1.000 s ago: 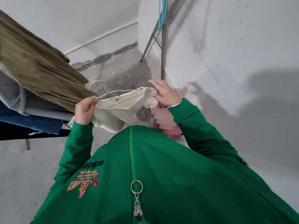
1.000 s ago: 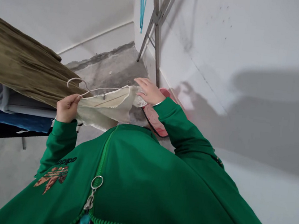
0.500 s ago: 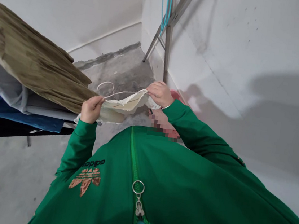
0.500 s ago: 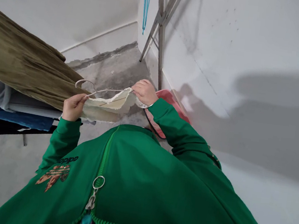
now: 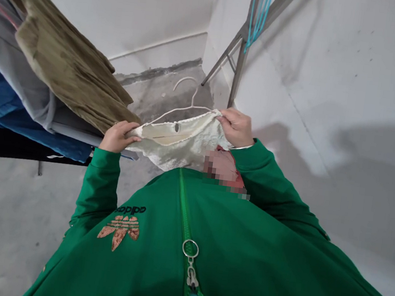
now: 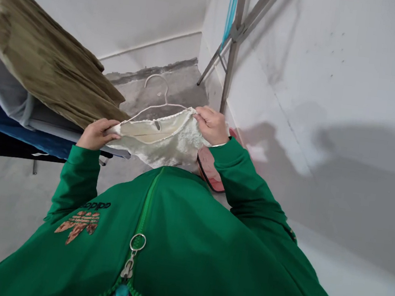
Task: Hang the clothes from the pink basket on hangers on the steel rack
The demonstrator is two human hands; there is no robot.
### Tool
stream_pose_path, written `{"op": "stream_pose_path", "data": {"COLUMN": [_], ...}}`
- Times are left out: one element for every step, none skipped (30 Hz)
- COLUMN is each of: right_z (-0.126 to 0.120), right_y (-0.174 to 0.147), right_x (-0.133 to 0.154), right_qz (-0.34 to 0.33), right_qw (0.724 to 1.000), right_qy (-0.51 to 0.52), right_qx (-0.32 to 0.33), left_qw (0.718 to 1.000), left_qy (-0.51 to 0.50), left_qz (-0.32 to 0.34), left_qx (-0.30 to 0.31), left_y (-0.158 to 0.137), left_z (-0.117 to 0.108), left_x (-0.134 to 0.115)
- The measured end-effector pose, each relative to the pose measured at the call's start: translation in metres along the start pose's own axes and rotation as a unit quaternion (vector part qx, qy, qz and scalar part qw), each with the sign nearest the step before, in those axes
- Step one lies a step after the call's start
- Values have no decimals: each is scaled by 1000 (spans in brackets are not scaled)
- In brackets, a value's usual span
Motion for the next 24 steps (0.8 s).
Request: {"op": "stream_pose_path", "data": {"right_z": [-4,-7,-9,-11,-12,-13,-14,-15,-16,-17,-18,-18,-18,-18,-17,-17,-17,-17,-17,-18,-18,-19,-19,-19], "right_y": [0,1,1,1,2,2,3,3,3,3,2,2,2,2,2,2,2,2,2,2,2,1,1,1], "right_x": [0,1,2,3,3,4,4,4,4,5,5,6,6,7,8,8,8,8,7,6,5,4,3,2], "right_qz": [-1,-5,-9,-13,-16,-17,-18,-20,-21,-21,-20,-19,-19,-19,-21,-23,-25,-24,-21,-16,-11,-6,-3,0], "right_qw": [1000,1000,1000,1000,1000,1000,1000,1000,1000,1000,1000,1000,1000,1000,1000,1000,999,999,1000,1000,1000,1000,1000,1000], "right_qy": [4,7,7,7,5,4,4,5,7,8,8,8,9,11,14,18,21,22,21,19,15,12,9,9], "right_qx": [-4,-6,-6,-4,-2,-1,1,1,-1,-3,-5,-7,-7,-6,-3,-1,0,-1,-3,-5,-7,-8,-7,-4], "left_qw": [1000,999,999,998,998,998,998,998,998,998,997,996,996,996,996,996,996,995,995,995,994,993,992,991], "left_qy": [2,4,7,12,18,25,31,39,47,56,62,64,64,61,60,61,65,68,69,67,65,67,74,85], "left_qz": [17,31,42,49,51,50,47,43,39,37,39,44,52,59,63,63,58,53,50,51,54,58,60,59], "left_qx": [13,23,29,30,27,20,11,2,-7,-18,-28,-36,-40,-39,-36,-34,-35,-41,-51,-62,-73,-81,-87,-89], "left_y": [-2,-3,-4,-4,-3,-2,-2,-1,0,1,2,4,6,8,11,14,16,19,21,22,24,25,27,28], "left_z": [1,2,4,5,5,5,4,2,0,-2,-3,-3,-1,1,5,9,12,15,18,19,20,20,20,20], "left_x": [3,5,7,8,10,11,12,12,12,11,8,4,0,-5,-9,-13,-15,-17,-18,-19,-20,-21,-23,-25]}}
Point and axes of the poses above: each hand's wrist, its own y-axis towards the middle knuckle, its own z-axis out of the palm, x = y × z, the point moved 4 cm from there along y, towards the middle knuckle, and after that the axes turned 11 degrees about -y, right-handed, at the moved point
